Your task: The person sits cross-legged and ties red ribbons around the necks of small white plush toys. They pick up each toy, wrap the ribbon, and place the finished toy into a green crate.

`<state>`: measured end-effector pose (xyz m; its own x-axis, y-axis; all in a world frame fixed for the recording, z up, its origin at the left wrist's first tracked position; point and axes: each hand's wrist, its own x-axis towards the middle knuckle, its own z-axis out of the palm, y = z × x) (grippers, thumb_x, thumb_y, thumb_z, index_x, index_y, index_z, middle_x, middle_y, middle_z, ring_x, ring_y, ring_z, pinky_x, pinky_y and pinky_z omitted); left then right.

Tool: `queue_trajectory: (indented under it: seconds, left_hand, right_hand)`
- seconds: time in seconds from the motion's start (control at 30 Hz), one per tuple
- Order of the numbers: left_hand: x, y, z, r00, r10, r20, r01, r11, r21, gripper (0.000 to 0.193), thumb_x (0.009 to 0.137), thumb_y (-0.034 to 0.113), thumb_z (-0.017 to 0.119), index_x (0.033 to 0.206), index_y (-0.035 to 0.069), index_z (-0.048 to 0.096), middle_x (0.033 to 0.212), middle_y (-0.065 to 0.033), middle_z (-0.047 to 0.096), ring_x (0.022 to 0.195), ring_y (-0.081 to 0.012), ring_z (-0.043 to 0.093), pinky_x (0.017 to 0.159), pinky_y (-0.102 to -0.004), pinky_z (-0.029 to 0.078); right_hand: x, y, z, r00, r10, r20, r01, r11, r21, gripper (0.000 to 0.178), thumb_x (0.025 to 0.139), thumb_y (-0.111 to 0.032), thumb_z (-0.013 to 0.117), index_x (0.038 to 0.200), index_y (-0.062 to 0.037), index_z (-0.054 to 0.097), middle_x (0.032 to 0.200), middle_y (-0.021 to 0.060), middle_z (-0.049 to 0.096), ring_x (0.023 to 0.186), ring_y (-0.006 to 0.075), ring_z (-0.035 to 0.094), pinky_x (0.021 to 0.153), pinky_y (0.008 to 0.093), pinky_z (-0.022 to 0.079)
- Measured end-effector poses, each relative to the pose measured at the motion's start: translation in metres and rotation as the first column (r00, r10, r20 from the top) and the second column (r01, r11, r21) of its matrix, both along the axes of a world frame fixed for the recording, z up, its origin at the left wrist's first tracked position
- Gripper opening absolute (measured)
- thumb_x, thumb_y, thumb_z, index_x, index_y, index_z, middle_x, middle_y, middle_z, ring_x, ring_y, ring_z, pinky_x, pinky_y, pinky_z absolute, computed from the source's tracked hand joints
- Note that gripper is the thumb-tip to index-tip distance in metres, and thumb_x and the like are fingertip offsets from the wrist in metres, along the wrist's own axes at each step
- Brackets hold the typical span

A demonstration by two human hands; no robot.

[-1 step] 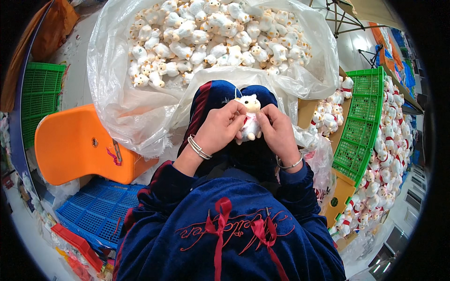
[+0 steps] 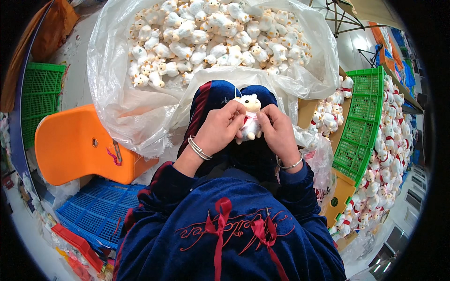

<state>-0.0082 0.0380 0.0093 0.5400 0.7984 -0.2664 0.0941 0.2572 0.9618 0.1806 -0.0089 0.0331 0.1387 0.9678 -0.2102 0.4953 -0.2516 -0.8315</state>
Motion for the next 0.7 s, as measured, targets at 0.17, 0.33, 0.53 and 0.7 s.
queue_trajectory:
  seconds: [0.17,0.33,0.53,0.7]
  left_hand:
    - [0.0000,-0.0053,-0.0073,0.999,0.030,0.018,-0.031,0.998,0.049,0.013,0.098,0.010,0.060,0.106,-0.001,0.060,0.080,-0.0039,0.067,0.066,-0.0093,0.067,0.060,-0.0236,0.054]
    - [-0.0012,0.0029,-0.0057,0.997,0.076,-0.015,-0.076,0.947,-0.312,0.013,0.098,0.011,0.062,0.102,-0.002,0.063,0.079,-0.0050,0.067,0.063,-0.0084,0.065,0.059,-0.0221,0.054]
    - [0.0000,0.0021,-0.0003,0.998,0.028,-0.060,-0.039,0.980,-0.195,0.014,0.096,0.012,0.066,0.096,-0.002,0.065,0.079,-0.0033,0.068,0.063,-0.0065,0.064,0.057,-0.0213,0.053]
    - [0.0013,0.0011,-0.0043,0.997,0.019,-0.074,-0.029,0.990,-0.135,0.012,0.095,0.011,0.066,0.095,-0.001,0.065,0.077,-0.0022,0.067,0.062,-0.0057,0.064,0.057,-0.0210,0.052]
  right_hand:
    - [0.0008,-0.0047,-0.0028,0.999,-0.016,-0.040,0.015,1.000,-0.014,0.019,0.098,-0.016,0.064,0.091,0.0021,0.061,0.070,0.0152,0.062,0.062,0.0190,0.059,0.059,0.0349,0.047]
    - [-0.0026,-0.0073,-0.0038,0.997,0.002,-0.076,-0.002,1.000,0.008,0.017,0.098,-0.014,0.063,0.091,0.0020,0.061,0.070,0.0135,0.061,0.063,0.0170,0.059,0.060,0.0332,0.048]
    - [-0.0030,-0.0046,0.0032,0.998,-0.004,-0.057,0.004,1.000,0.002,0.016,0.098,-0.013,0.063,0.092,0.0019,0.061,0.071,0.0122,0.062,0.064,0.0158,0.059,0.060,0.0321,0.048]
    - [-0.0015,-0.0055,-0.0030,0.996,-0.012,-0.087,0.011,1.000,-0.010,0.016,0.098,-0.013,0.063,0.093,0.0020,0.061,0.072,0.0115,0.063,0.064,0.0151,0.059,0.060,0.0315,0.048]
